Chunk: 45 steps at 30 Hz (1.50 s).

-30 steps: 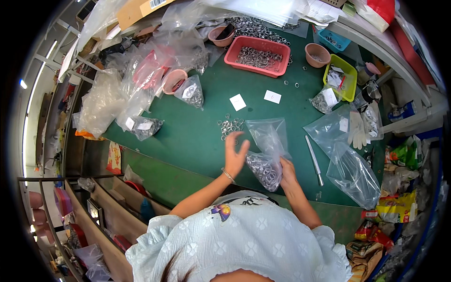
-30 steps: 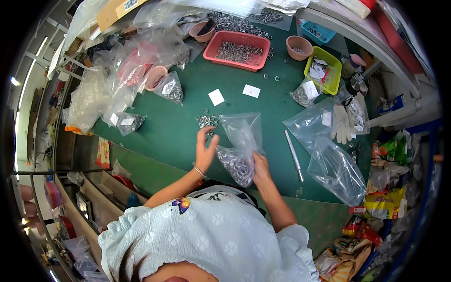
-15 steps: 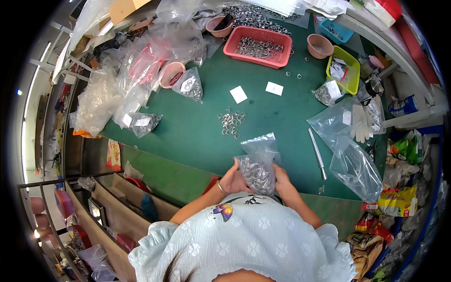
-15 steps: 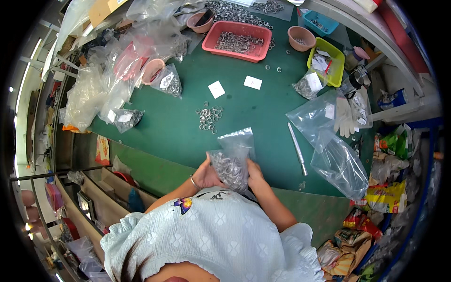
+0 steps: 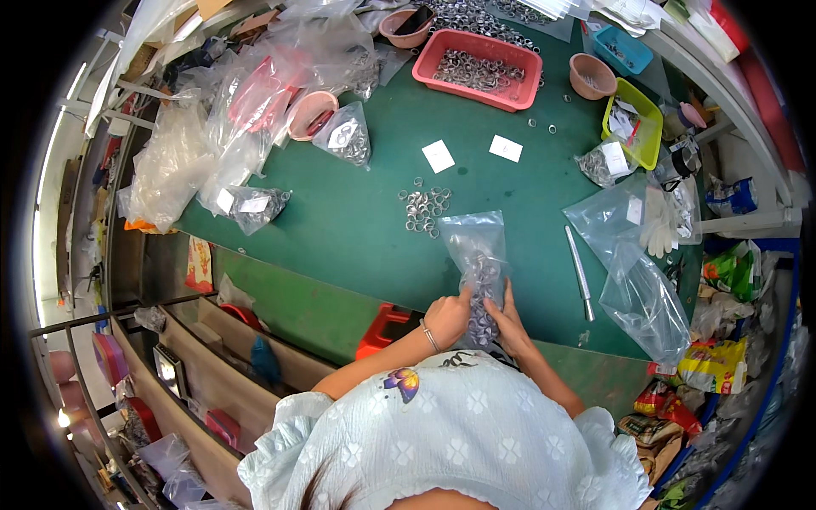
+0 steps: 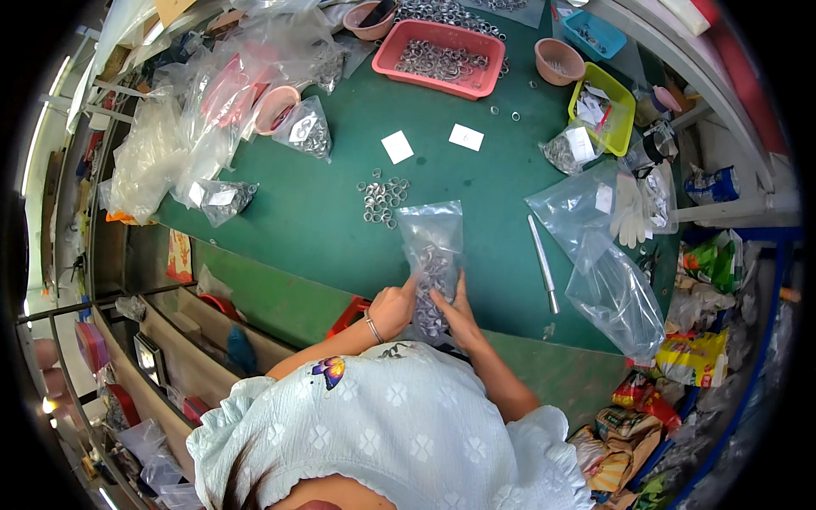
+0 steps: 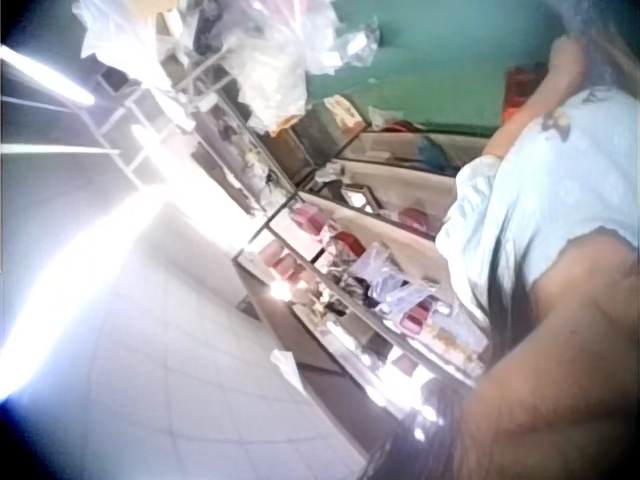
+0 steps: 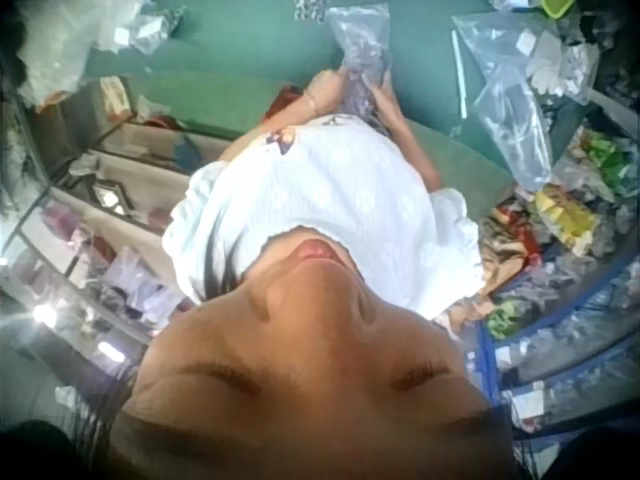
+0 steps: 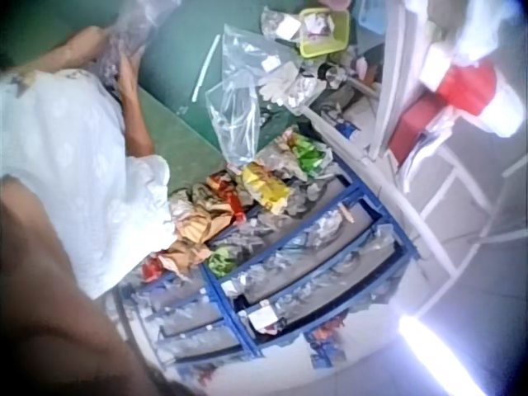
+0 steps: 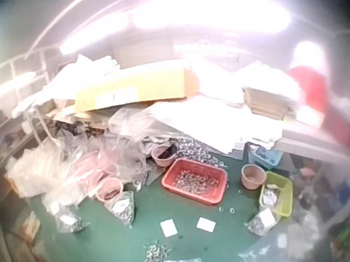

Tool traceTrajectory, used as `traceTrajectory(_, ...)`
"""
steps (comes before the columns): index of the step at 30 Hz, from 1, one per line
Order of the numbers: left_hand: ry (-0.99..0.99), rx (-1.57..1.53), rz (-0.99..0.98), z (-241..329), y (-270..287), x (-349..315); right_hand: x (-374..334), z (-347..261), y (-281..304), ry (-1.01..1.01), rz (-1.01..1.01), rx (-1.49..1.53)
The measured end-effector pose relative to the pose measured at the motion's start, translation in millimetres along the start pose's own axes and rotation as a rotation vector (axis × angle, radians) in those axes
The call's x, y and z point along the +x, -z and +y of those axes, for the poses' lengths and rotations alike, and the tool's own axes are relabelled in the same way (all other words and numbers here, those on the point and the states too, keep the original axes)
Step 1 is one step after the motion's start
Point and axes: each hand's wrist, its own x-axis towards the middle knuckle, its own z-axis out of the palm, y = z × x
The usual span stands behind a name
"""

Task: The person uses a metal rod to manipulate small metal rings on a green table, then gathers them into plastic bags. The person places the filled bags on the table and handles a small white label.

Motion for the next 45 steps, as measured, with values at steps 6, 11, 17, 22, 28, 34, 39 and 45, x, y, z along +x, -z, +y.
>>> traceTrajectory(6, -0.270, -0.053, 0.291, 30.6, 8.3, 20.2, -8.7, -10.9, 1.4, -0.076, -0.066, 0.201)
traceTrajectory(11, -0.334, -0.097, 0.341, 43.1, 5.7, 33.5, -12.0, -33.0, 2.3, -0.085, -0.233, 0.452)
traceTrajectory(17, -0.412, -0.120, 0.288, 32.3, -15.7, 52.4, 12.6, -51.5, -6.2, -0.148, 0.144, 0.388)
traceTrajectory(22, -0.062, -0.584, 0.422, 19.5, -5.3, 40.7, 34.5, -37.1, 8.2, 0.001, 0.204, 0.273)
traceTrajectory(28, 0.449, -0.637, 0.370, -56.4, -43.6, 91.2, 31.2, -52.3, 0.2, 0.046, 0.261, 0.119)
traceTrajectory(34, 0.353, -0.593, 0.440, -65.9, -55.5, 123.5, 28.4, -86.0, -14.1, 0.145, 0.164, -0.324)
traceTrajectory(39, 0.233, -0.414, 0.447, -58.0, -33.5, 121.0, 28.6, -117.0, -9.6, 0.168, 0.161, -0.396)
traceTrajectory(45, 0.142, -0.572, 0.416, -41.9, -2.0, 103.2, 16.9, -151.5, -25.4, 0.165, 0.216, -0.538)
